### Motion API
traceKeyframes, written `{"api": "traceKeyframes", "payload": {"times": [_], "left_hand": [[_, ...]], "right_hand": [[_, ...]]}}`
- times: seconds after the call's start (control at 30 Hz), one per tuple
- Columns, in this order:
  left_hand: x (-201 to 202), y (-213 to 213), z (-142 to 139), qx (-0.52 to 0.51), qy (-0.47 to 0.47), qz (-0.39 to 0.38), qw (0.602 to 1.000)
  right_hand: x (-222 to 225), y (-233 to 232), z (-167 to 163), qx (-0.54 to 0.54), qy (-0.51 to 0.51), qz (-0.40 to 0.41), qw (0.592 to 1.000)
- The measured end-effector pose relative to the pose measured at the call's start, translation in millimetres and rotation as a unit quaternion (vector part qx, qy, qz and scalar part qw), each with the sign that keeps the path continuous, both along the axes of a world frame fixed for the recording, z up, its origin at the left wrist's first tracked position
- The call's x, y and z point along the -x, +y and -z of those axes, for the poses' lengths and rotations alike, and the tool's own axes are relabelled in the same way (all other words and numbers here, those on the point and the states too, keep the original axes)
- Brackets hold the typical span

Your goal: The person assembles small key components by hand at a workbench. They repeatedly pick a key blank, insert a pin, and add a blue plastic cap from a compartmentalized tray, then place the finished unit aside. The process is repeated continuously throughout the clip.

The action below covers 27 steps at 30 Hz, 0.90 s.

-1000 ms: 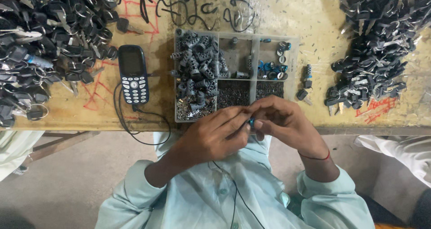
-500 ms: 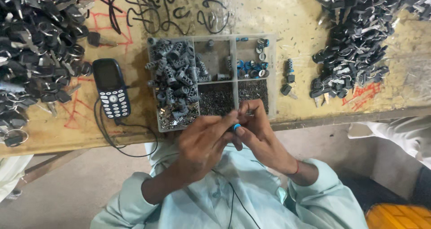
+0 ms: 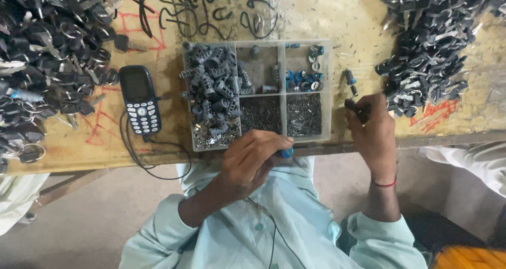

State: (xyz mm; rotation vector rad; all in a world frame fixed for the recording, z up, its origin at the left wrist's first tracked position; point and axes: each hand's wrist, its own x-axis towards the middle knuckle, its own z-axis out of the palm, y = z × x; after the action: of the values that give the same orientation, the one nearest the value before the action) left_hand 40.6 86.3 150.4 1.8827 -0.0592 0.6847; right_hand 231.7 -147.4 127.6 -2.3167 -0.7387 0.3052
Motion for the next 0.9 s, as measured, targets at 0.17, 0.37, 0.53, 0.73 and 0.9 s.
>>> {"api": "traceKeyframes", "payload": {"times": [0.17,0.37,0.53,0.73,0.9], "left_hand": [[1.8,-6.4,0.5,0.005,0.013,0.007,1.000],[5.0,-5.6,-6.6,-0.038,0.038,-0.045,0.998],[10.1,-4.6,-1.3,0.009,0.064,-0.057,0.996],[9.1,-6.6,1.8,0.163,0.161,-0.013,0.973],[33.1,17.4,-12.9,0.080,0.189,0.031,0.978]], "right_hand": [[29.4,20.0,-37.6,-0.339,0.240,0.113,0.903],[97.2,62.3,-15.7,-0.312,0.014,0.024,0.950],[77.6,49.3,-9.6,-0.182,-0.056,-0.243,0.951],[56.6,99.2,-90.5,-0.064,-0.076,-0.293,0.951],[6.2,107.8,-113.5,0.001,0.025,-0.348,0.937]]}}
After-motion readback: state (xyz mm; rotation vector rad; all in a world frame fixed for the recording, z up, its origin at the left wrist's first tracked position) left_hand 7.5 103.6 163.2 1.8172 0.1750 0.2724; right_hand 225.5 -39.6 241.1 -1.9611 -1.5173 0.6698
